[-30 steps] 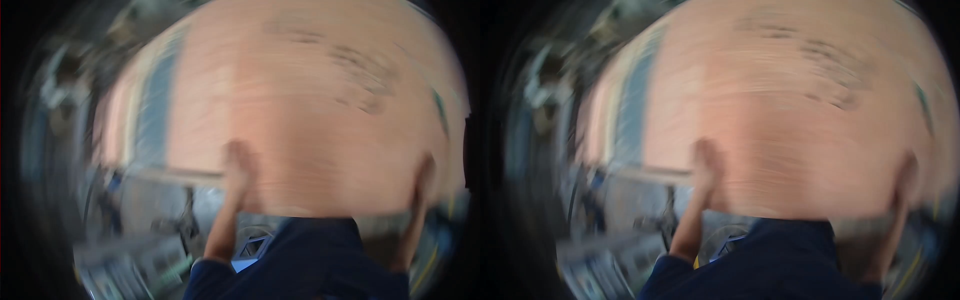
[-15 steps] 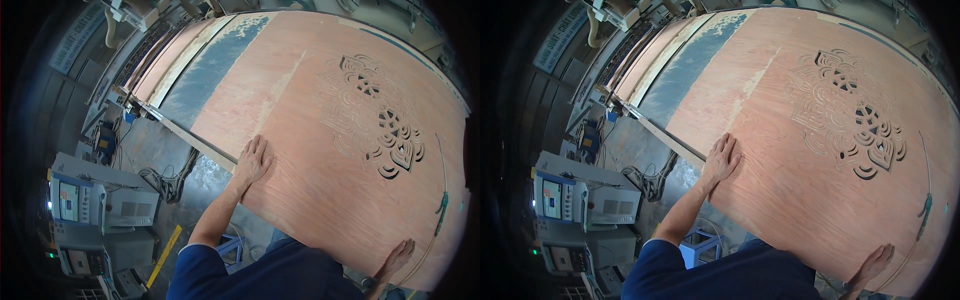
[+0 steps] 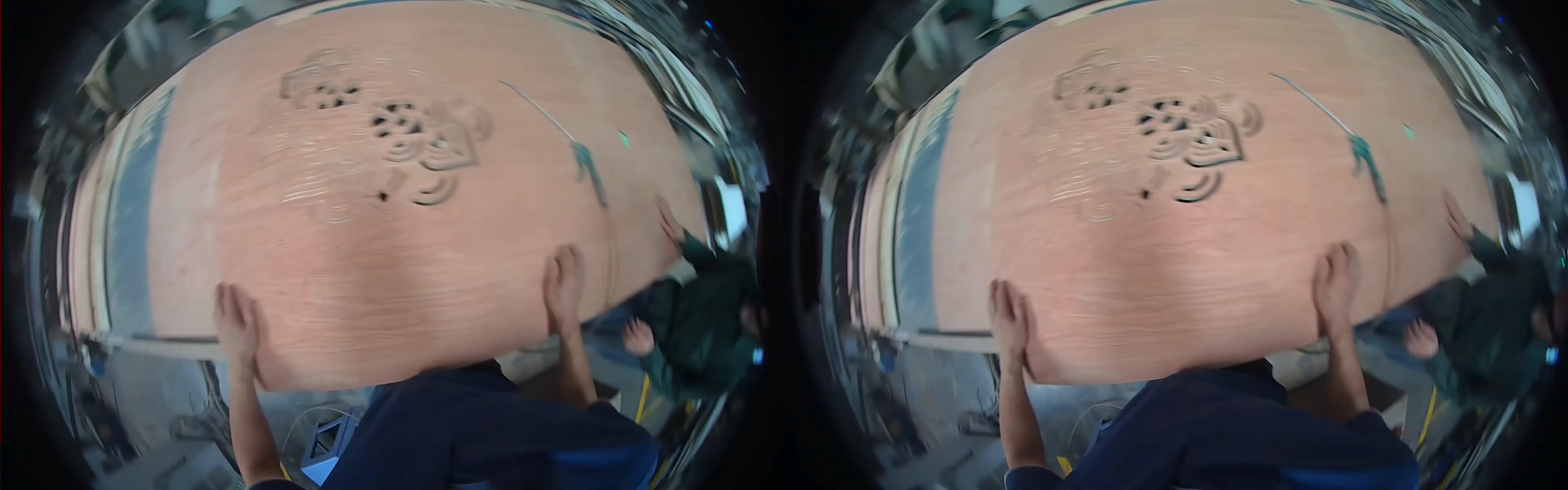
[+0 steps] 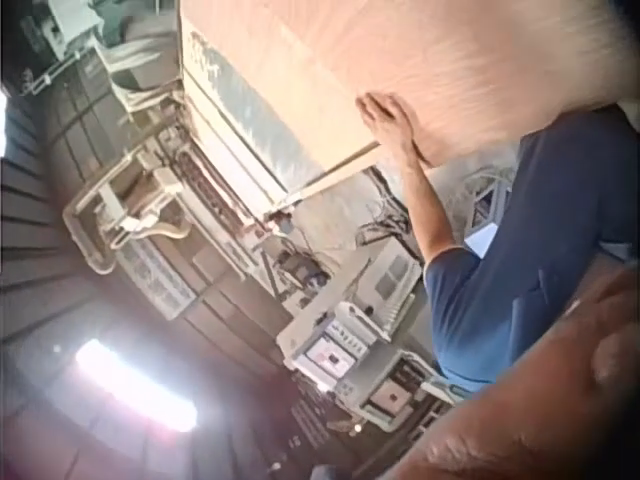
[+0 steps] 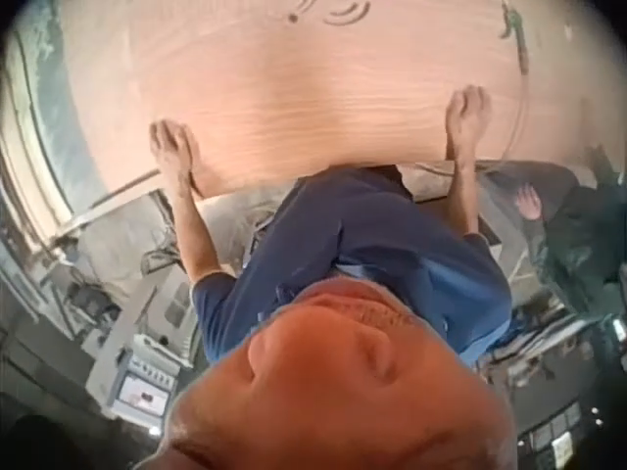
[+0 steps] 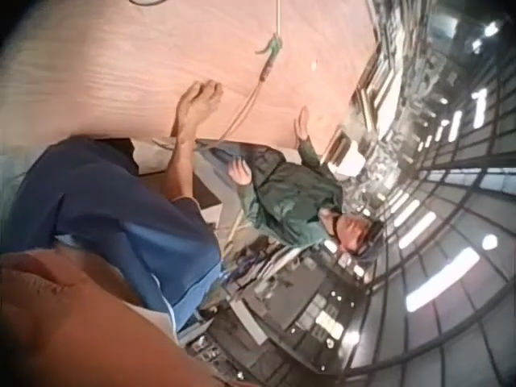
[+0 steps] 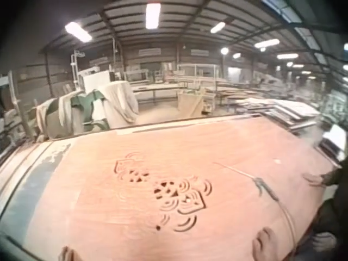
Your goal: Cleaning debris and waste material from a laser-cut decorative wooden panel using an air gun.
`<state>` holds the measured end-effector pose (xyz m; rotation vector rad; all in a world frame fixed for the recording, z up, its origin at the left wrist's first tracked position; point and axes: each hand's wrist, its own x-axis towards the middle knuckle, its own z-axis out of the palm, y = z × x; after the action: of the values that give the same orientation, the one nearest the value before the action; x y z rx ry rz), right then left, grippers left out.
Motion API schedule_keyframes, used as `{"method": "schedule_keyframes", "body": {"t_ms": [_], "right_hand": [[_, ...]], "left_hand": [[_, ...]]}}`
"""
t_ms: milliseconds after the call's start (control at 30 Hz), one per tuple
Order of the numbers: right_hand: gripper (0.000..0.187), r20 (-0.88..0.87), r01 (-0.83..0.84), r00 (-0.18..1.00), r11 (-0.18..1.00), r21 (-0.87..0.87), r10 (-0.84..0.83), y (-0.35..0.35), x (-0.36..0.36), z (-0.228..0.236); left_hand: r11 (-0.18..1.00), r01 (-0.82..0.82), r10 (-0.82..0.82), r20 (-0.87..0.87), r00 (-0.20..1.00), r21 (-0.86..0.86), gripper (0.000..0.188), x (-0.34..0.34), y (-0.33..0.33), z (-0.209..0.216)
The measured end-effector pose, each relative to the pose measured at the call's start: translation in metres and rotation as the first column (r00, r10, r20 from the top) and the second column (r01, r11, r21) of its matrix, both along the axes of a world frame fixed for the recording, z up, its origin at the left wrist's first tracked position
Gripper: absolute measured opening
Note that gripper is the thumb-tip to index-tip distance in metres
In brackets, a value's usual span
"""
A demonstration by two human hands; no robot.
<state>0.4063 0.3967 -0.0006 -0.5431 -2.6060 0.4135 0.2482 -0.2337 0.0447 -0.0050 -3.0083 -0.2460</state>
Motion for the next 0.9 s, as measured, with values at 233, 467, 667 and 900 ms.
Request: {"method": "schedule_keyframes", "body": {"t_ms": [233, 467, 667, 900], "right_hand": [[0.039, 0.058, 0.132, 0.989, 0.991, 0.029, -0.134, -0.001, 0.003, 0.027], [0.040, 0.079, 0.134, 0.987, 0.990, 0.049, -0.138, -0.001, 0.004, 0.027], [0.041, 0.093, 0.145, 0.984, 0.988, 0.050, -0.149, -0.001, 0.006, 0.024], [0.038, 0.084, 0.128, 0.988, 0.991, 0.030, -0.130, -0.007, 0.000, 0.028]], "left_hand": [[0.995, 0.050, -0.053, 0.029, 0.998, 0.084, 0.058, -0.012, 0.014, -0.002], [0.994, 0.056, -0.058, 0.020, 0.998, 0.096, 0.059, -0.007, 0.014, -0.002], [0.992, 0.068, -0.069, 0.005, 0.998, 0.106, 0.060, -0.008, 0.010, -0.003], [0.994, 0.057, -0.058, 0.009, 0.998, 0.096, 0.059, -0.008, 0.013, -0.001]]}}
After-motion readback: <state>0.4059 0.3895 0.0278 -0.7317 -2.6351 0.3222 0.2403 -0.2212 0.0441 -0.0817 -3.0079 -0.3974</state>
